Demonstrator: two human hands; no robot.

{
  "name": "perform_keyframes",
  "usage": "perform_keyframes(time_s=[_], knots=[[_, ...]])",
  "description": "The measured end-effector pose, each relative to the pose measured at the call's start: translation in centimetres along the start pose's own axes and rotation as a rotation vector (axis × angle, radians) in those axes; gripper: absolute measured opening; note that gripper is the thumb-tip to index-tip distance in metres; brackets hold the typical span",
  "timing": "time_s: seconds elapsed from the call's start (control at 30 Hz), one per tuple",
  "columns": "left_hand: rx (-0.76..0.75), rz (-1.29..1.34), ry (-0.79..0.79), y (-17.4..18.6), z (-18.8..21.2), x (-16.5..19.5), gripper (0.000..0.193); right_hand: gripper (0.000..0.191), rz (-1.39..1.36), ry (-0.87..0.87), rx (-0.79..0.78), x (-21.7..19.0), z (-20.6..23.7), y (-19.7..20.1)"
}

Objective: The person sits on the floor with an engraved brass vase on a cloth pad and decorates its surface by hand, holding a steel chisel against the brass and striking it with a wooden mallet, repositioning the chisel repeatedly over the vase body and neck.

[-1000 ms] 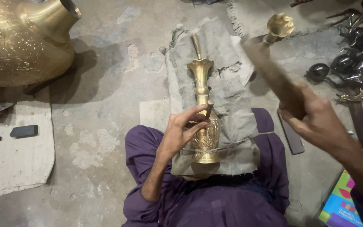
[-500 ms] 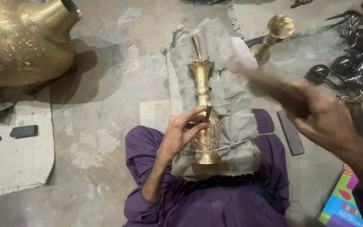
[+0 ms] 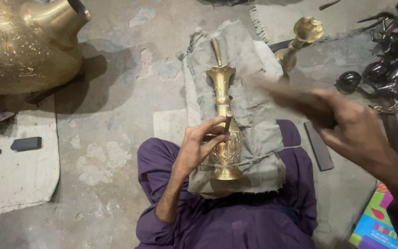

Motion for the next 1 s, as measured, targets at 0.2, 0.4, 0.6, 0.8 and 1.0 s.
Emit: perform_keyframes(time_s=[0.2,0.4,0.6,0.8,1.0], knots=[[0.016,0.011,0.006,0.2,0.1,0.1,0.047,0.05,0.36,0.169,-0.058,-0.6,0.0,-0.5],[0.045,-0.014,-0.011,0.3,0.0,0.0,0.047,0.048,0.332,0.264,0.056,-1.4,0.2,-0.3],[0.018,0.027,-0.007,0.4,0.3,0.1,0.045,0.076,-0.022,0.385,0.213,-2.5,0.4,2.0],[0.033,-0.001,0.028,0.4,0.1,-0.3,0.046,0.075,-0.06,0.102,0.03,-0.6,0.4,0.0],[-0.009,0.076,0.028,-0.1,-0.6,0.2,0.045,0.074,-0.004,0.298,0.123,-2.0,0.7,-0.6]])
Point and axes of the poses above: each hand's wrist, its own z-axis away from the middle knuckle, its own y-axis out of the back of the hand, x = y × z, the point moved 8 cm from there along -z, towards the middle knuckle, and after that the axes turned 13 degrees about x, right-handed, at the moved point
